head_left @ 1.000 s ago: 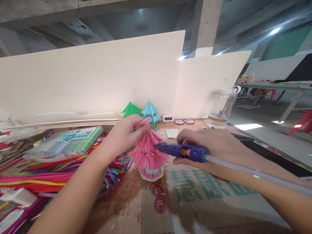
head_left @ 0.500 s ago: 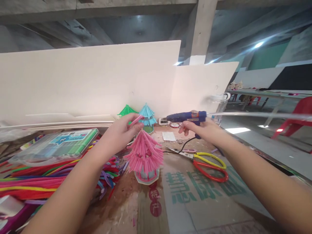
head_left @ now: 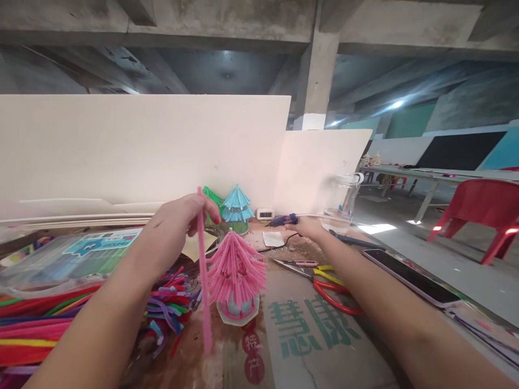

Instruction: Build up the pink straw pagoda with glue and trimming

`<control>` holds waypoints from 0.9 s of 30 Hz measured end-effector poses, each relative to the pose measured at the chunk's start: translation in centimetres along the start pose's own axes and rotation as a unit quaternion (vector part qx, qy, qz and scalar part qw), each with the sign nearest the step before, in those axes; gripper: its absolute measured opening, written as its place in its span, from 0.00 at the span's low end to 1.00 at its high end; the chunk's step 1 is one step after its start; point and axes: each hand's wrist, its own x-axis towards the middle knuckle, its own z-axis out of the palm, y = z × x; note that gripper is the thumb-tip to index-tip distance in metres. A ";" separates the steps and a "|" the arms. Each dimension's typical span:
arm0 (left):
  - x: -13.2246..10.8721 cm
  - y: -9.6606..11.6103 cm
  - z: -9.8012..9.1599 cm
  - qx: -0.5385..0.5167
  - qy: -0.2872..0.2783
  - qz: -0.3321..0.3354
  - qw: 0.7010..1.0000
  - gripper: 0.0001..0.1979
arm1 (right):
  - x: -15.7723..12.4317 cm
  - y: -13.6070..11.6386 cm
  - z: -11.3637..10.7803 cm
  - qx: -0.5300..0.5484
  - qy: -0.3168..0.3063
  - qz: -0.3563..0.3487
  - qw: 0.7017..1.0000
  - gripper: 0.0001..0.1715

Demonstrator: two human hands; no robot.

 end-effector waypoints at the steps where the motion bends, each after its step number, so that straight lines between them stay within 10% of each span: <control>1: 0.0 0.0 0.0 -0.012 -0.009 -0.013 1.000 0.20 | 0.3 0.5 0.4 -0.005 -0.007 0.009 1.000 0.19; 18: -0.8 1.6 1.4 -0.226 -0.084 -0.047 0.969 0.18 | -1.8 2.7 -1.1 -0.131 -0.025 0.018 0.991 0.19; 27: -1.3 2.4 1.8 -0.207 -0.087 -0.023 0.974 0.12 | -8.2 -3.3 -3.7 -0.029 -0.009 -0.134 0.991 0.24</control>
